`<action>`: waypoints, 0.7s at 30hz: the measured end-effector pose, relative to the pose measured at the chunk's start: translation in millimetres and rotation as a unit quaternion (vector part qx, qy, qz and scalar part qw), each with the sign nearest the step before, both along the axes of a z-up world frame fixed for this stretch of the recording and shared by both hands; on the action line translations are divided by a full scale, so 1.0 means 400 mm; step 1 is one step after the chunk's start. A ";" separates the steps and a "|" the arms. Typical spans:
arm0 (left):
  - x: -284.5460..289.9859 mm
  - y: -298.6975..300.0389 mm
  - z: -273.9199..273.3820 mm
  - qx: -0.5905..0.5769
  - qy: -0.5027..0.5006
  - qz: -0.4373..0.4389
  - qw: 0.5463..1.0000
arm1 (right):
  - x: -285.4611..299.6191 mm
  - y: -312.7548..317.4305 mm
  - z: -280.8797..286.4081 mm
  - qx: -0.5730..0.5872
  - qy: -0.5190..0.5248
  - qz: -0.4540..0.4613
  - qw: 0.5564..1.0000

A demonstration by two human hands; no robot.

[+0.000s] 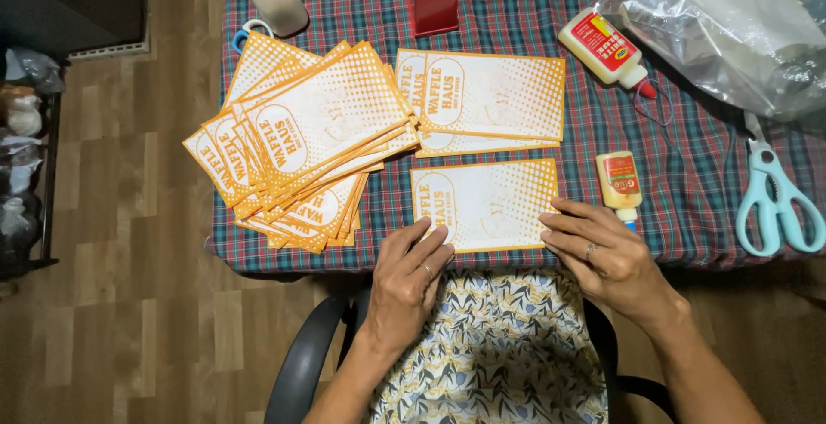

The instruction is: Applying glue to the edges of paper bags and folding them to assemble or seal them.

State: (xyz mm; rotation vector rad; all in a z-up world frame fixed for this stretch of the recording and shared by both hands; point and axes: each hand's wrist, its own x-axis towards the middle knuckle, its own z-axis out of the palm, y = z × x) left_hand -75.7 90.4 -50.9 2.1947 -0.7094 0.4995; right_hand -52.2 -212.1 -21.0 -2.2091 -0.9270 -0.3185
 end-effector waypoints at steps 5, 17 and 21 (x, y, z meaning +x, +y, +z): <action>0.010 0.023 -0.003 0.010 -0.071 -0.062 0.996 | 0.032 0.024 0.045 -0.045 -0.017 -0.024 0.999; 0.059 -0.097 0.065 -0.031 -0.091 0.090 0.991 | 0.092 -0.024 0.055 -0.337 -0.011 -0.035 0.941; 0.120 -0.210 0.047 0.029 0.036 0.049 0.998 | 0.090 -0.029 0.041 -0.337 0.000 -0.039 0.941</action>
